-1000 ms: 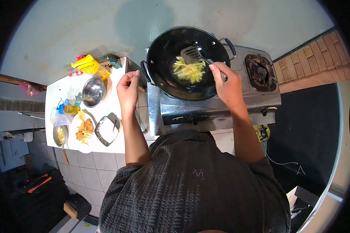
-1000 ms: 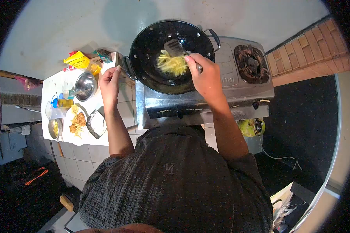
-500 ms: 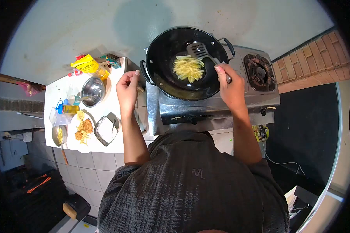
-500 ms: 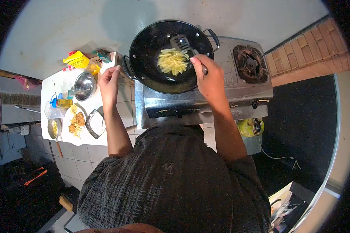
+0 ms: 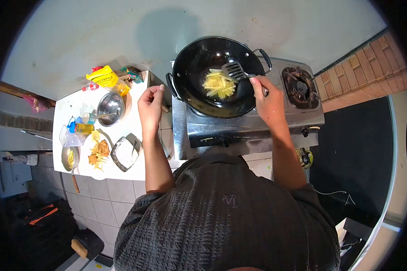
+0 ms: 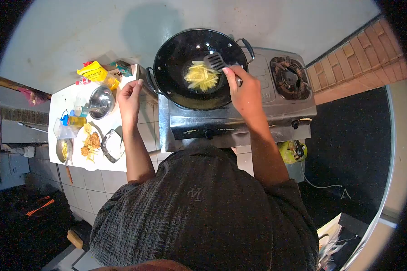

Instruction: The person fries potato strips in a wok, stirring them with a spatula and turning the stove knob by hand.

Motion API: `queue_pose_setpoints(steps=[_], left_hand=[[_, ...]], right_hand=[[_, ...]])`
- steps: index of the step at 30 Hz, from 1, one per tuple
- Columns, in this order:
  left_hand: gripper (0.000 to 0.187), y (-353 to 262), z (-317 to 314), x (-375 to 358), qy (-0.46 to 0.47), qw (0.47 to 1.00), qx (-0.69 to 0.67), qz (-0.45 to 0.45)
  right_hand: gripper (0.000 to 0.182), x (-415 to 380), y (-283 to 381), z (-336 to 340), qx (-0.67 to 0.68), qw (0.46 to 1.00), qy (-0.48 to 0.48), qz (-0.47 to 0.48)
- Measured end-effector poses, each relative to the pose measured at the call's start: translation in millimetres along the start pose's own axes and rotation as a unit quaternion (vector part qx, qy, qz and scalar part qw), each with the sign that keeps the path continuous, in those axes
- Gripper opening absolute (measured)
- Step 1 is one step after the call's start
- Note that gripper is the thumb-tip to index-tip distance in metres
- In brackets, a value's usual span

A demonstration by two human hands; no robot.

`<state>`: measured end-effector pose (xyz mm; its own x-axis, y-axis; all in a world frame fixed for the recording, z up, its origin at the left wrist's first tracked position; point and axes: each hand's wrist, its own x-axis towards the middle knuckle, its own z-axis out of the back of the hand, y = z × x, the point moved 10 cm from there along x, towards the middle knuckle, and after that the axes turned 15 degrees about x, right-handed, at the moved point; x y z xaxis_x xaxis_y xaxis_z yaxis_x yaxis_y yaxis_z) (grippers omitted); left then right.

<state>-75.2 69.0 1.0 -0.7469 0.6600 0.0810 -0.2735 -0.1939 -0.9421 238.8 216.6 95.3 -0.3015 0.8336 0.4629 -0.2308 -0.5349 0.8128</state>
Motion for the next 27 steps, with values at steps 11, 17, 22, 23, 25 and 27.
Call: queue_pose_setpoints(steps=[11, 17, 22, 23, 25, 27], left_hand=[[0.020, 1.2, -0.5, -4.0, 0.001, 1.000, 0.006, -0.002], [0.019, 0.4, 1.3, -6.9, -0.003, 1.000, 0.021, 0.003], [0.019, 1.6, 2.2, -7.4, -0.005, 1.000, 0.010, 0.009], [0.019, 2.2, 2.0, -7.2, -0.005, 1.000, 0.003, 0.007], [0.022, 4.1, 1.7, -7.8, 0.007, 1.000, 0.014, 0.014], [0.025, 4.4, 0.4, -7.0, 0.018, 0.999, 0.024, 0.020]], right_hand=[[0.018, -12.2, 11.8, -20.2, 0.064, 0.995, 0.054, 0.056], [0.017, -13.1, -4.0, -18.1, 0.044, 0.997, 0.055, -0.023], [0.016, -11.4, 6.7, -11.9, 0.038, 0.999, 0.020, 0.007], [0.016, -11.1, 7.5, -12.4, 0.045, 0.999, 0.026, 0.005], [0.016, -12.3, 1.0, -14.9, 0.048, 0.998, 0.032, -0.019], [0.017, -11.7, -3.3, -19.8, 0.050, 0.997, 0.038, -0.042]])
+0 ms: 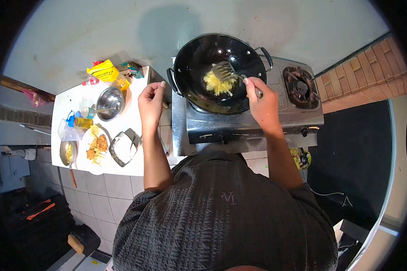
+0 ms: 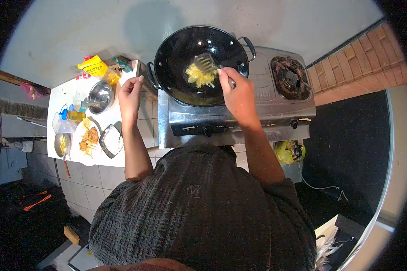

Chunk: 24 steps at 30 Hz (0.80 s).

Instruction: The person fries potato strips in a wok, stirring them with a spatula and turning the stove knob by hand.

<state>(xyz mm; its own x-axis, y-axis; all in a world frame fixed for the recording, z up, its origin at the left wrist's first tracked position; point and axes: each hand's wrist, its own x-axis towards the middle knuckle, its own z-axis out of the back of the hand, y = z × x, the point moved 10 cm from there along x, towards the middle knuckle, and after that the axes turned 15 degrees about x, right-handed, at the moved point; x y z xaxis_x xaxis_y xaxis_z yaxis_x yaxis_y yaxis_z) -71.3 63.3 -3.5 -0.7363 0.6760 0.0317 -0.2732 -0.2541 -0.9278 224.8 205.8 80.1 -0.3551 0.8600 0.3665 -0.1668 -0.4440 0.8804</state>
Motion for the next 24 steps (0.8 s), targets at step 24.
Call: queue_pose_setpoints(steps=[24], left_hand=[[0.019, -2.9, 4.5, -0.9, -0.015, 1.000, -0.008, -0.010]], right_hand=[[0.014, -14.1, 28.0, -20.3, -0.012, 0.992, 0.051, 0.114]])
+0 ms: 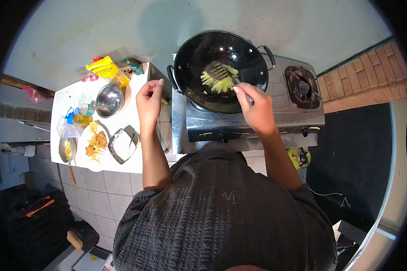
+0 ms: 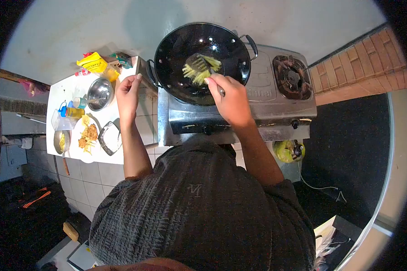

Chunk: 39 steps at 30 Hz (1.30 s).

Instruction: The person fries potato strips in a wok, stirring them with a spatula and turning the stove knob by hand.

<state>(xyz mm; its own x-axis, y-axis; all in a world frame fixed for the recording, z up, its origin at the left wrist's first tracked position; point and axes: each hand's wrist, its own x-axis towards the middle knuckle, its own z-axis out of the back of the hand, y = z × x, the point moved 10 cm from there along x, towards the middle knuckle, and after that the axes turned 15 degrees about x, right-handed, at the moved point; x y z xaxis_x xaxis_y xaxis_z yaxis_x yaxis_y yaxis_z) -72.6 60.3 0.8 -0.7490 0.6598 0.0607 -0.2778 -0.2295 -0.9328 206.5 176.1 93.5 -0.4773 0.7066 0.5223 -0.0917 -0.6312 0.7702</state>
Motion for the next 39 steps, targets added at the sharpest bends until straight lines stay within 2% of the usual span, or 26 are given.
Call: queue_pose_setpoints(steps=[4, 7, 10, 14, 16, 21, 23, 25, 29, 31, 32, 34, 35, 37, 39], left_hand=[[0.020, -0.7, -0.4, 1.1, -0.005, 1.000, 0.003, -0.008], [0.020, -1.8, 0.9, 0.4, -0.010, 1.000, 0.004, -0.012], [0.020, -2.9, 0.1, -0.4, -0.007, 1.000, 0.002, -0.003], [0.020, -7.8, -4.5, -3.3, 0.011, 1.000, -0.014, 0.011], [0.020, -8.2, -4.1, -2.1, 0.002, 1.000, -0.002, 0.003], [0.020, -1.1, 1.5, 0.9, -0.013, 1.000, 0.004, -0.015], [0.020, 3.6, -0.4, 1.6, 0.009, 1.000, 0.004, 0.005], [0.020, 1.8, -1.1, 3.0, -0.001, 1.000, -0.003, -0.006], [0.019, -0.5, 0.8, 4.3, -0.002, 1.000, -0.022, -0.004], [0.019, -2.1, 0.8, 5.1, -0.010, 1.000, -0.021, -0.010], [0.019, -2.8, 1.7, 5.0, -0.018, 1.000, -0.020, -0.013], [0.019, -2.2, 0.7, 4.5, -0.010, 1.000, -0.020, -0.009], [0.019, -1.8, 0.0, 4.8, -0.005, 1.000, -0.020, -0.005], [0.019, -1.0, -1.9, 5.5, -0.002, 1.000, -0.021, -0.007], [0.019, -1.7, -4.1, 6.0, 0.002, 1.000, -0.023, -0.009]], right_hand=[[0.014, -0.2, -1.0, 0.3, -0.017, 1.000, -0.010, 0.010], [0.014, -0.3, -6.5, 6.1, -0.003, 1.000, -0.015, -0.020], [0.014, 3.2, -8.0, 17.6, -0.037, 0.997, -0.061, 0.014], [0.014, 11.9, -7.5, 12.4, -0.028, 0.997, -0.060, 0.027], [0.014, 14.8, -13.4, 3.5, -0.008, 1.000, -0.023, 0.002], [0.014, 13.2, -11.2, 9.2, -0.003, 0.999, -0.034, 0.010], [0.013, 12.9, -9.9, 11.1, -0.013, 0.999, -0.039, 0.012], [0.013, 11.9, -5.5, 12.9, -0.012, 0.999, -0.046, -0.016], [0.013, 6.1, 5.3, 12.8, 0.008, 0.999, -0.041, 0.010], [0.013, -1.2, -16.9, 12.3, 0.036, 0.993, -0.032, -0.108], [0.013, -1.5, -19.9, 12.0, 0.035, 0.993, -0.035, -0.107], [0.015, -1.9, -8.6, 16.0, -0.014, 0.998, -0.060, -0.017], [0.015, -3.0, -8.7, 16.9, -0.014, 0.998, -0.063, -0.017], [0.015, -7.3, -21.0, 14.4, 0.027, 0.995, -0.050, -0.086], [0.015, -11.6, -25.4, 17.9, 0.036, 0.992, -0.061, -0.106]])
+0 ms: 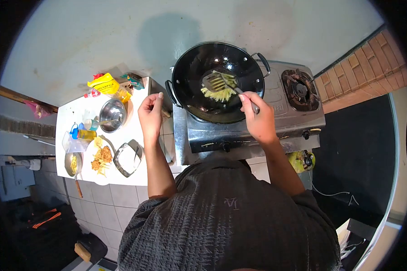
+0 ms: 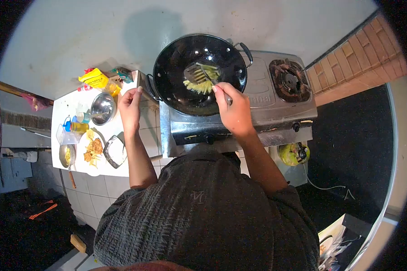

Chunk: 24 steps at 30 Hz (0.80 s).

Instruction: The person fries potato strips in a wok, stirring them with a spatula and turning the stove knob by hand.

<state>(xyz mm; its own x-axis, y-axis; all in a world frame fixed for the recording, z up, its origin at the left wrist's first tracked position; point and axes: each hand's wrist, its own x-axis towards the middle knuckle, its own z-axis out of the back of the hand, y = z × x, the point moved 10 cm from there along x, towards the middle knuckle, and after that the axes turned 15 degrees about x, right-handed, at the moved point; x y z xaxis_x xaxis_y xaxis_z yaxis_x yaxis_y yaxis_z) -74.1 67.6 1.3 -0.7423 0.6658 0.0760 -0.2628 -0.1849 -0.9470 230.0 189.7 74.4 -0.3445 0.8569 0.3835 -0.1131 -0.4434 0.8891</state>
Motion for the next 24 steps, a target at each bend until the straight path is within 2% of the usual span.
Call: queue_pose_setpoints(steps=[1, 5, 13, 15, 16, 18, 21, 24], left_hand=[[0.018, 0.5, -0.8, -0.8, 0.002, 1.000, 0.006, 0.003], [0.018, 3.5, -2.4, -2.5, -0.008, 1.000, 0.013, 0.006], [0.018, 9.2, -8.1, -3.7, 0.007, 1.000, 0.002, 0.009], [0.018, 4.1, -8.4, -0.4, -0.004, 1.000, -0.001, -0.002], [0.018, 3.7, -6.5, -3.7, -0.011, 1.000, 0.008, 0.004], [0.018, 3.6, -3.4, -2.2, -0.019, 1.000, 0.017, 0.007], [0.020, 8.2, -3.1, 2.3, -0.017, 1.000, 0.020, 0.015], [0.024, 8.3, -2.2, 8.8, -0.019, 0.997, 0.065, 0.039]], right_hand=[[0.015, -1.8, -4.9, 2.8, 0.010, 1.000, -0.007, -0.022], [0.015, 1.9, 10.4, 20.0, -0.019, 0.999, -0.026, -0.008], [0.013, -3.0, 11.8, 17.6, -0.025, 1.000, -0.005, -0.004], [0.012, -1.0, 16.7, 10.1, -0.038, 0.996, -0.010, 0.080], [0.012, -2.9, 16.5, 9.5, -0.035, 0.996, -0.010, 0.077], [0.012, -1.2, 6.1, 9.4, -0.014, 1.000, -0.006, 0.006], [0.012, 1.4, 14.1, 3.7, -0.007, 0.999, -0.014, 0.047], [0.013, 3.0, 5.3, -9.9, 0.047, 0.999, 0.014, 0.010]])
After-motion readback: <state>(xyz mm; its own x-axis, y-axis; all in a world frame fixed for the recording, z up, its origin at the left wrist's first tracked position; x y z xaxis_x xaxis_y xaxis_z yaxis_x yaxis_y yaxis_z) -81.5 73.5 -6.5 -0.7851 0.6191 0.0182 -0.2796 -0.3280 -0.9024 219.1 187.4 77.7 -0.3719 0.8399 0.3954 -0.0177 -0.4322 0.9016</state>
